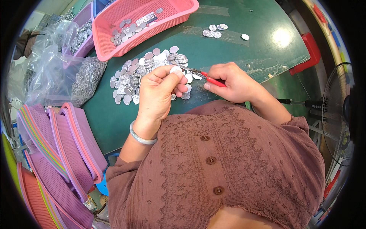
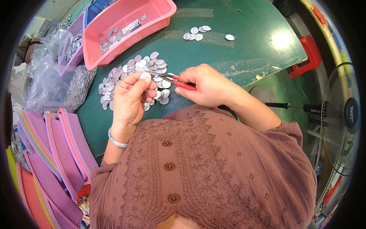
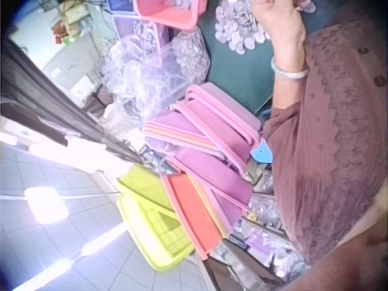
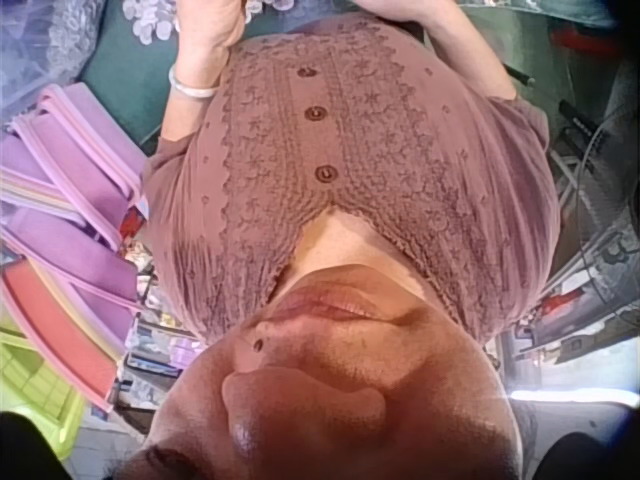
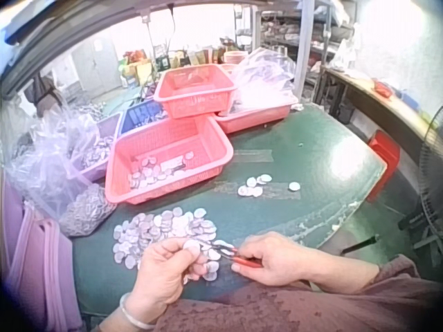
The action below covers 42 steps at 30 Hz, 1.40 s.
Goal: The person uses a pair of snips to trim small circular labels or components from a larger pile on a workbench, picking each one up individually and placing the trimmed items into a pink tray.
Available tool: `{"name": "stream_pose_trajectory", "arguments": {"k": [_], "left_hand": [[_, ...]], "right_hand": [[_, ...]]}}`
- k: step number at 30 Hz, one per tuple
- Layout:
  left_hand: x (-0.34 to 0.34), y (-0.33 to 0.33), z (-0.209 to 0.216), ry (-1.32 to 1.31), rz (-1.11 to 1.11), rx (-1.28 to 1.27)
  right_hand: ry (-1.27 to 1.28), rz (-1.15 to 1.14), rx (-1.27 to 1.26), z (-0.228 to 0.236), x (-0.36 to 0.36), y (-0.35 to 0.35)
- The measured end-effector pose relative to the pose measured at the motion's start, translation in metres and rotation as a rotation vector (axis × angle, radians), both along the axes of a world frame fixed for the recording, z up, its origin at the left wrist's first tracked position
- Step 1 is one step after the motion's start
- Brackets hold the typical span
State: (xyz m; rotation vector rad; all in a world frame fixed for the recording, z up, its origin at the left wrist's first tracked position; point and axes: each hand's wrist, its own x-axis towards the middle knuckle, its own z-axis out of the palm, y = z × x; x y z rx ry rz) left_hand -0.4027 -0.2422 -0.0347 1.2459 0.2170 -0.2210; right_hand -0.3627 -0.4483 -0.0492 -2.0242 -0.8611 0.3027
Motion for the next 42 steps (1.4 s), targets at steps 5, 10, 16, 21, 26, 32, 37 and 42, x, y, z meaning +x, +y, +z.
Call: {"name": "stream_pose_trajectory", "arguments": {"k": [5,10,16,21,26,32,37,42], "left_hand": [[-0.001,0.0,-0.003,-0.026,-0.013,0.011],[0.0,0.0,-0.005,-0.024,-0.005,0.001],[0.002,0.002,-0.01,-0.021,-0.011,-0.069],[0.007,0.007,-0.012,-0.012,-0.059,-0.287],[0.012,0.015,-0.019,0.022,-0.128,-0.478],[0.017,0.017,-0.024,0.016,-0.148,-0.503],[0.018,0.017,-0.023,0.0,-0.136,-0.511],[0.02,0.017,-0.023,0.01,-0.135,-0.484]], "right_hand": [[0.263,0.045,0.036,-0.004,0.001,-0.004],[0.374,0.072,0.053,0.006,0.003,-0.005],[0.375,0.073,0.087,-0.003,0.007,-0.006],[0.536,-0.051,0.218,-0.004,0.01,-0.014],[0.612,-0.12,0.206,-0.008,0.014,-0.025],[0.668,-0.166,0.205,-0.005,0.014,-0.027],[0.678,-0.171,0.206,-0.006,0.015,-0.028],[0.665,-0.19,0.218,-0.009,0.016,-0.028]]}}
